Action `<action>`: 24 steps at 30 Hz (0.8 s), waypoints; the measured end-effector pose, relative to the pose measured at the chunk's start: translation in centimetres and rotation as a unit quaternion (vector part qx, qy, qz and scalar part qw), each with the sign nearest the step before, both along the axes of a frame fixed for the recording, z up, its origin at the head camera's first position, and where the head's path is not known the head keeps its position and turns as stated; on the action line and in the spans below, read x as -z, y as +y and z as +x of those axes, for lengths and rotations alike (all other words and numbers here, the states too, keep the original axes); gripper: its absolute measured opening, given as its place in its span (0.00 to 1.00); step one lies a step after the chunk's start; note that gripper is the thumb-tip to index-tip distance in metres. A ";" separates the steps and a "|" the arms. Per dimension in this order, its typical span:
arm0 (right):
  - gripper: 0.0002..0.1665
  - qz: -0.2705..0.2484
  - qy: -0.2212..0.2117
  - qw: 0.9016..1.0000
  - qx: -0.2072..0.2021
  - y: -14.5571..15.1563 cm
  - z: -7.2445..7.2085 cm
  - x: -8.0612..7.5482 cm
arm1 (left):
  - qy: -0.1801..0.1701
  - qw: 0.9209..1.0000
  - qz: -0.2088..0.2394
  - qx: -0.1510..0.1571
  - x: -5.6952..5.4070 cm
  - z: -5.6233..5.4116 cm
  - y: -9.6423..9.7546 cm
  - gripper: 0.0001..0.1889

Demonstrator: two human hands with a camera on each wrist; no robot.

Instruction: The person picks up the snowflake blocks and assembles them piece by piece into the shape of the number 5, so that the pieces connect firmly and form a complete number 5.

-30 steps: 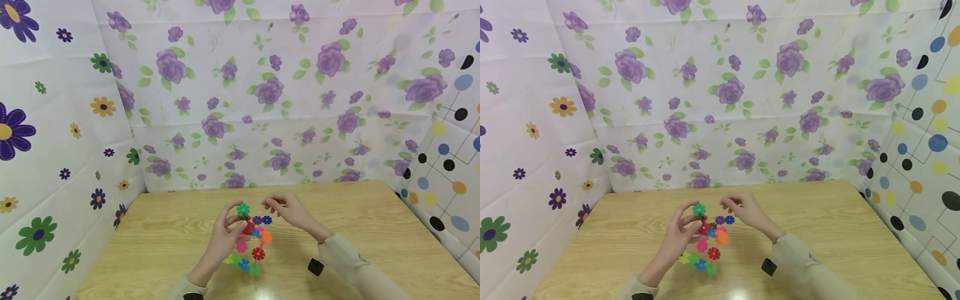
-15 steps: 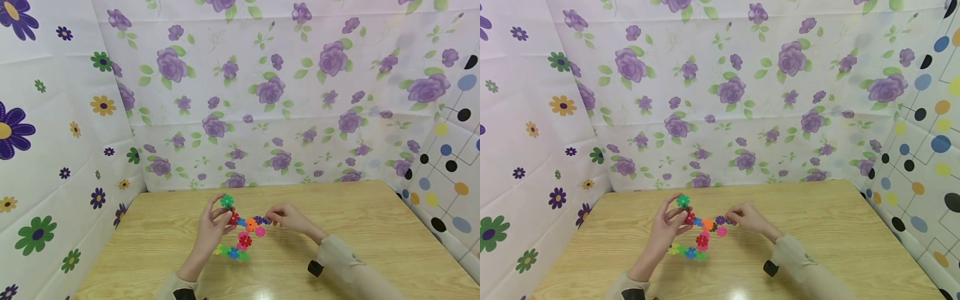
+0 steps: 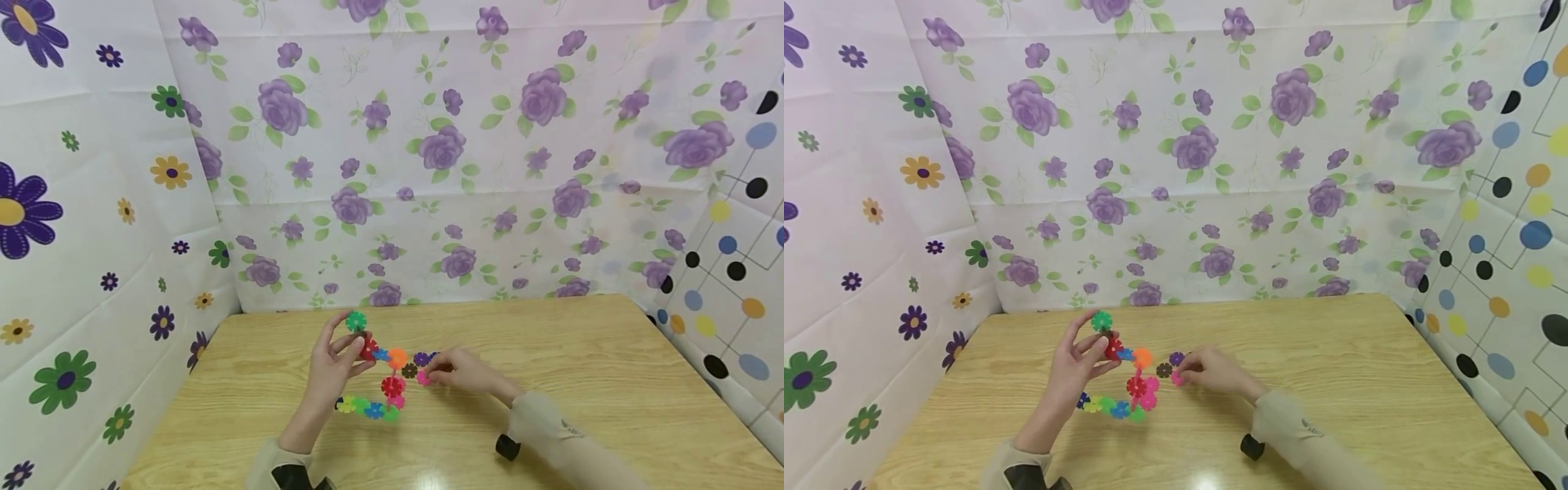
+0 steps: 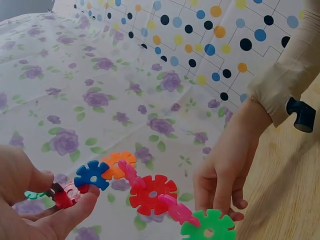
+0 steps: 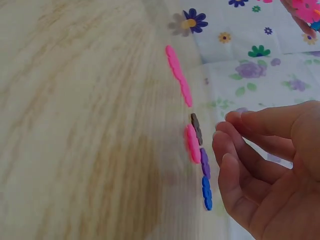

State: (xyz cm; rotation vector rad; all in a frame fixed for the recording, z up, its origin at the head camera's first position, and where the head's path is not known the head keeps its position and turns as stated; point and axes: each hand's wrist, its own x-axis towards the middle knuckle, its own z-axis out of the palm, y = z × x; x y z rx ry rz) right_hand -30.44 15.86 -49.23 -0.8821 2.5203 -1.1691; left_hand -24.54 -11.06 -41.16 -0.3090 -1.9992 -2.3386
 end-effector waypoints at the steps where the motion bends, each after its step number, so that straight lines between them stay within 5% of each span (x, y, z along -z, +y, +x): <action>1: 0.12 0.005 0.003 1.000 -0.004 -0.2 0.1 0.1 | 0.000 1.000 0.000 0.001 0.0 0.0 0.0 0.28; 10: 0.12 0.036 0.004 0.996 -0.077 -2.4 0.6 1.1 | -0.020 1.000 0.020 0.005 0.1 0.3 -0.3 0.28; 20: 0.09 0.095 0.094 0.977 -0.168 -3.9 1.3 1.0 | -0.020 0.999 0.006 0.031 0.4 0.5 0.1 0.26; 24: 0.12 0.118 0.070 0.977 -0.166 -3.4 1.4 0.6 | -0.017 0.999 0.002 0.037 0.3 0.5 -0.1 0.26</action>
